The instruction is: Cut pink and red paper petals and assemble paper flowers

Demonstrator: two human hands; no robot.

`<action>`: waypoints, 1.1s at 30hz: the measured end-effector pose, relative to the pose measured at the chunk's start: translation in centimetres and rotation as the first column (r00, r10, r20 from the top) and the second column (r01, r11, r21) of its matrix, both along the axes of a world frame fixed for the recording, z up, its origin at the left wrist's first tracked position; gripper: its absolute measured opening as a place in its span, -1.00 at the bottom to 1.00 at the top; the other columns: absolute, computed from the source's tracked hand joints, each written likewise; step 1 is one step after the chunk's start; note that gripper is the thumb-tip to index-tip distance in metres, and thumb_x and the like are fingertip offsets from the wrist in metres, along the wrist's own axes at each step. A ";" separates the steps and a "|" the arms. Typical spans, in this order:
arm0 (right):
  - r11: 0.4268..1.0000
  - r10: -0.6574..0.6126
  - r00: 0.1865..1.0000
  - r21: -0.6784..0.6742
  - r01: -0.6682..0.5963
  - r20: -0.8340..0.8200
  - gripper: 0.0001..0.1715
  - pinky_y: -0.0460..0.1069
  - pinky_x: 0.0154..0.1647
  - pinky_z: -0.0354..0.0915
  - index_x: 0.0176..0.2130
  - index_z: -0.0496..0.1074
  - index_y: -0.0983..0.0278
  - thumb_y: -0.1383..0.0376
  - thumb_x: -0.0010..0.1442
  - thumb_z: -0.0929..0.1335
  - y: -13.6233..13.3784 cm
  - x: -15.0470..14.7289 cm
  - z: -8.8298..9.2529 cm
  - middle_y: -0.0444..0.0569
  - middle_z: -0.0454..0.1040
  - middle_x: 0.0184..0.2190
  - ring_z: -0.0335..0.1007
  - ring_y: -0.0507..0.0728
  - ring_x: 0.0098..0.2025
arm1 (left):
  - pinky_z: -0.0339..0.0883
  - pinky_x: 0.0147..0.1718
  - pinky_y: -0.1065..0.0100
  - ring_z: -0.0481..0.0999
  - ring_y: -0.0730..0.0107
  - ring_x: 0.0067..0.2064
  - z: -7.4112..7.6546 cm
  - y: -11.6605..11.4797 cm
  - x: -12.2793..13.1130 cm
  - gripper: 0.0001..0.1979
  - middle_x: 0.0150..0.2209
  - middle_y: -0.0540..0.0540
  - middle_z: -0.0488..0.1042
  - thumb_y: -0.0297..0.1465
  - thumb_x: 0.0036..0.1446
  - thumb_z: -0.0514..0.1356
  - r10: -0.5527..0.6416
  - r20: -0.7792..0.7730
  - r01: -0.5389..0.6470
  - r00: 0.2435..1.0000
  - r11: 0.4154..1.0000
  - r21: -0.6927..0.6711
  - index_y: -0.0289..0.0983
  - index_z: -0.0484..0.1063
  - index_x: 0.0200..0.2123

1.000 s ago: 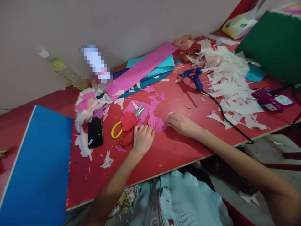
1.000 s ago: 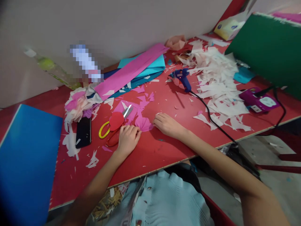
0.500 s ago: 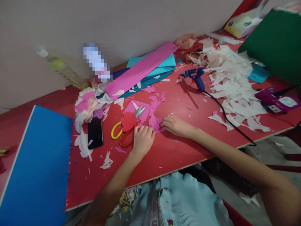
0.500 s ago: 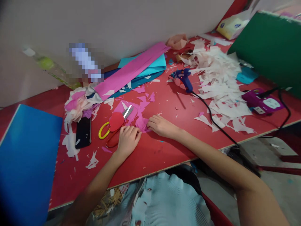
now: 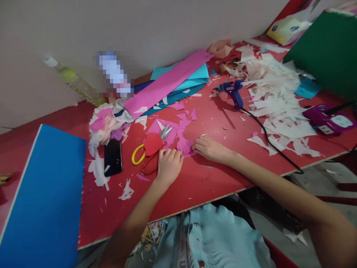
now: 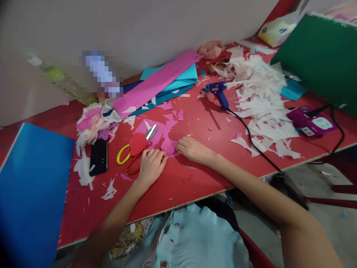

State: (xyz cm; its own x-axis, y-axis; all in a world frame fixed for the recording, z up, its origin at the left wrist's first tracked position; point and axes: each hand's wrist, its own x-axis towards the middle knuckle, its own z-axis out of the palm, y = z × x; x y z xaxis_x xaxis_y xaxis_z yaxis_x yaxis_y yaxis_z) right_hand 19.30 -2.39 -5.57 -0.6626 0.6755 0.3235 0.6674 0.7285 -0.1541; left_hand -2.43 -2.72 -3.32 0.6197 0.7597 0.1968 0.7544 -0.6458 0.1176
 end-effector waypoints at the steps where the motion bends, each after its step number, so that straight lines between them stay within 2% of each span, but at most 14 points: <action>1: 1.000 0.000 1.000 -0.004 0.000 0.005 -0.65 0.02 -0.26 0.08 -0.28 0.37 0.37 0.34 0.34 0.09 0.0 0.1 0.0 0.05 0.34 -0.40 0.13 0.13 -0.33 | 0.10 -0.15 0.21 0.38 0.30 -0.29 0.0 0.0 0.0 -0.88 -0.39 -0.06 0.46 -0.39 0.20 0.07 0.000 -0.004 0.000 1.000 1.000 -0.002 -0.25 0.36 -0.36; 6: 1.000 -0.012 0.999 -0.011 0.012 0.032 -0.64 0.04 -0.23 0.11 -0.27 0.37 0.37 0.34 0.34 0.08 -0.1 0.4 0.2 0.06 0.35 -0.40 0.16 0.14 -0.32 | 0.11 -0.16 0.20 0.38 0.30 -0.29 0.1 0.0 0.0 -0.87 -0.38 -0.07 0.46 -0.39 0.21 0.05 -0.002 -0.005 0.001 1.000 1.000 -0.022 -0.25 0.36 -0.36; 18: 0.998 -0.029 0.998 -0.060 0.026 -0.059 -0.64 0.01 -0.25 0.14 -0.31 0.38 0.37 0.33 0.33 0.10 0.0 0.2 0.4 0.06 0.36 -0.42 0.19 0.12 -0.32 | 0.12 -0.16 0.20 0.38 0.31 -0.28 -0.1 0.2 0.0 -0.87 -0.39 -0.07 0.46 -0.39 0.20 0.06 -0.010 0.003 0.010 1.000 1.000 -0.013 -0.26 0.37 -0.35; 22: 0.997 -0.039 0.996 -0.071 0.033 -0.079 -0.65 0.00 -0.27 0.12 -0.31 0.38 0.36 0.32 0.33 0.10 0.0 0.1 0.3 0.05 0.35 -0.42 0.18 0.11 -0.34 | 0.12 -0.14 0.21 0.39 0.35 -0.30 0.5 0.0 -0.1 -0.87 -0.41 -0.04 0.47 -0.37 0.18 0.08 -0.003 0.059 0.006 0.998 0.999 -0.054 -0.23 0.37 -0.40; 24: 0.995 -0.047 0.994 -0.089 0.039 -0.099 -0.65 0.00 -0.28 0.12 -0.31 0.39 0.35 0.31 0.33 0.11 0.0 0.0 0.4 0.04 0.36 -0.42 0.18 0.11 -0.35 | 0.14 -0.14 0.23 0.39 0.38 -0.33 1.4 0.9 -0.8 -0.83 -0.43 -0.01 0.47 -0.36 0.19 0.07 0.029 0.122 -0.022 0.992 0.998 -0.055 -0.22 0.36 -0.44; 26: 0.993 -0.057 0.992 -0.110 0.045 -0.113 -0.66 0.00 -0.28 0.11 -0.31 0.39 0.34 0.31 0.32 0.12 0.0 0.0 0.5 0.04 0.36 -0.41 0.18 0.11 -0.34 | 0.17 -0.19 0.25 0.40 0.38 -0.34 2.6 3.5 -2.0 -0.82 -0.44 -0.01 0.46 -0.39 0.20 0.02 0.113 0.200 -0.109 0.973 0.993 -0.033 -0.22 0.35 -0.42; 27: 0.992 -0.059 0.992 -0.117 0.045 -0.116 -0.66 0.00 -0.28 0.11 -0.32 0.38 0.34 0.31 0.32 0.12 0.0 -0.1 0.5 0.04 0.36 -0.42 0.18 0.11 -0.34 | 0.19 -0.22 0.27 0.41 0.37 -0.31 3.4 5.5 -2.7 -0.84 -0.39 -0.04 0.46 -0.41 0.20 0.00 0.170 0.247 -0.173 0.954 0.985 -0.008 -0.22 0.35 -0.38; 30: 0.992 -0.058 0.990 -0.122 0.043 -0.128 -0.66 -0.01 -0.29 0.10 -0.33 0.38 0.33 0.33 0.32 0.11 -0.1 -0.2 0.8 0.02 0.35 -0.44 0.16 0.10 -0.36 | 0.18 -0.12 0.26 0.36 0.27 -0.09 5.7 13.8 -5.2 -0.81 -0.14 -0.18 0.41 -0.49 0.16 0.01 0.349 0.332 -0.400 0.877 0.911 0.100 -0.30 0.27 -0.13; 33: 0.993 -0.062 0.989 -0.111 0.047 -0.132 -0.67 0.00 -0.27 0.10 -0.33 0.38 0.33 0.33 0.32 0.13 0.0 -0.3 0.9 0.02 0.35 -0.44 0.16 0.10 -0.35 | 0.06 0.01 0.16 0.17 0.16 0.11 7.5 22.1 -6.9 -0.73 0.01 -0.24 0.30 -0.55 0.12 0.04 0.444 0.264 -0.491 0.856 0.858 0.150 -0.37 0.18 -0.07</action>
